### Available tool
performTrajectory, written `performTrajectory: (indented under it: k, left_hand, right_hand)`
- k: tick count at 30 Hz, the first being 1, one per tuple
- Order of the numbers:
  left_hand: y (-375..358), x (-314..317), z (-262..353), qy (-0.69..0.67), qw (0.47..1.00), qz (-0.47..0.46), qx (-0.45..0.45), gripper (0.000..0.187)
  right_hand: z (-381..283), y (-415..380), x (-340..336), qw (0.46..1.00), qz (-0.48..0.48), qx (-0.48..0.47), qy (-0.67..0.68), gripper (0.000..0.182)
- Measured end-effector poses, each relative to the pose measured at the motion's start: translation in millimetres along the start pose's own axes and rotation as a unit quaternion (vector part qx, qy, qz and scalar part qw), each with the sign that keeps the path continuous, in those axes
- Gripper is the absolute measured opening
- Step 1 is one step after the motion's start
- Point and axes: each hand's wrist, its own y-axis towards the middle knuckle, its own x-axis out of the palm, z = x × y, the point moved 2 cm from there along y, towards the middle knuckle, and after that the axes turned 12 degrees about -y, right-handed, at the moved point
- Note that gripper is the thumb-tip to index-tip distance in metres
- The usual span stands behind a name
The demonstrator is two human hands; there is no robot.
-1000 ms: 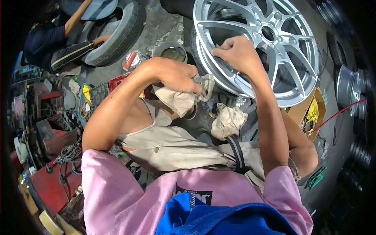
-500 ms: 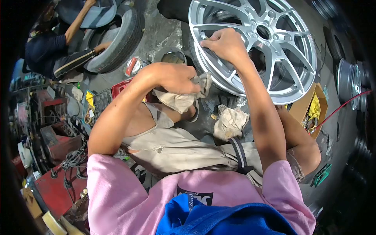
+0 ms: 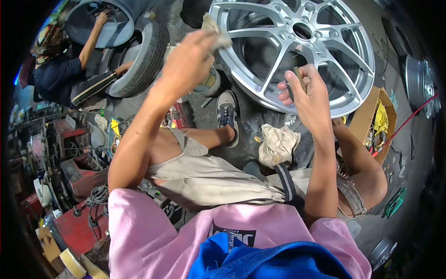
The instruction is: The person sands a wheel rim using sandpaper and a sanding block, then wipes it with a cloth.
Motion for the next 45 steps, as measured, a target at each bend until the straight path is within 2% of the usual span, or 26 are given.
performTrajectory:
  k: [1,2,3,5,6,7,8,9,11,13,15,17,18,19,21,23,26,27,29,31,33,37,45]
  left_hand:
    - [-1,9,13,0.011,0.998,-0.065,0.013,0.051]
    - [-8,26,21,0.054,0.995,-0.087,0.007,0.056]
    - [-15,39,27,0.094,0.993,-0.067,0.028,0.061]
    - [-25,39,60,0.092,0.991,-0.096,0.036,0.059]
    - [-30,37,77,0.056,0.991,-0.113,0.044,0.055]
    - [-27,29,99,-0.003,0.983,-0.181,0.012,0.051]
    - [-25,21,120,-0.059,0.968,-0.243,-0.029,0.046]
    - [-21,9,140,-0.133,0.921,-0.349,-0.11,0.041]
    - [-43,13,146,-0.351,0.831,-0.43,0.042,0.034]
    - [-58,13,157,-0.334,0.778,-0.532,0.003,0.031]
    - [-66,16,151,-0.332,0.775,-0.538,-0.007,0.03]
    - [-61,13,137,-0.201,0.842,-0.498,-0.057,0.029]
    - [-59,12,127,-0.202,0.864,-0.457,-0.063,0.027]
    - [-49,1,124,-0.166,0.88,-0.433,-0.099,0.03]
    - [-38,-10,103,-0.133,0.919,-0.358,-0.093,0.038]
    - [-29,-21,81,-0.126,0.956,-0.24,-0.11,0.048]
    - [-22,-20,49,0.0,0.987,-0.142,-0.075,0.067]
    - [-19,-14,39,-0.003,0.987,-0.137,-0.08,0.067]
    - [-16,-3,28,0.013,0.972,-0.201,-0.121,0.07]
    - [-20,0,30,0.009,0.972,-0.193,-0.135,0.071]
    - [-21,-1,35,-0.063,0.976,-0.202,-0.057,0.07]
    - [-24,-6,26,-0.053,0.978,-0.189,-0.07,0.071]
    - [-25,-8,22,-0.031,0.98,-0.172,-0.097,0.072]
  right_hand:
    - [4,-2,-5,1.0,0.001,-0.012,0.017,0.024]
    - [7,-3,-10,0.999,0.003,-0.025,0.035,0.022]
    - [8,-4,-15,0.999,0.004,-0.025,0.039,0.022]
    - [5,-6,-25,0.998,0.048,-0.029,0.005,0.022]
    - [0,-8,-28,0.998,0.061,-0.021,-0.004,0.023]
    - [2,-9,-29,0.998,0.064,-0.02,0.0,0.023]
    - [4,-11,-31,0.994,0.077,-0.053,-0.063,0.022]
    - [5,-13,-32,0.984,0.089,-0.085,-0.128,0.021]
    - [7,-20,-31,0.981,0.09,-0.083,-0.149,0.021]
    - [12,-30,-30,0.978,0.087,-0.078,-0.17,0.02]
    - [19,-41,-28,0.962,0.089,-0.142,-0.215,0.021]
    - [19,-50,-27,0.954,0.078,-0.14,-0.253,0.018]
    - [21,-54,-24,0.953,0.081,-0.162,-0.245,0.016]
    - [21,-56,-23,0.95,0.084,-0.182,-0.237,0.015]
    - [17,-59,-18,0.953,0.06,-0.16,-0.248,0.015]
    - [14,-56,-7,0.953,0.04,-0.212,-0.214,0.019]
    - [13,-51,9,0.925,0.029,-0.276,-0.26,0.024]
    - [11,-50,14,0.911,0.029,-0.304,-0.278,0.024]
    - [10,-48,20,0.902,0.014,-0.305,-0.304,0.025]
    - [13,-46,23,0.869,0.018,-0.347,-0.352,0.03]
    - [15,-45,19,0.849,0.008,-0.364,-0.383,0.033]
    - [17,-39,21,0.798,0.005,-0.435,-0.417,0.04]
    - [16,-34,21,0.768,-0.014,-0.475,-0.43,0.042]
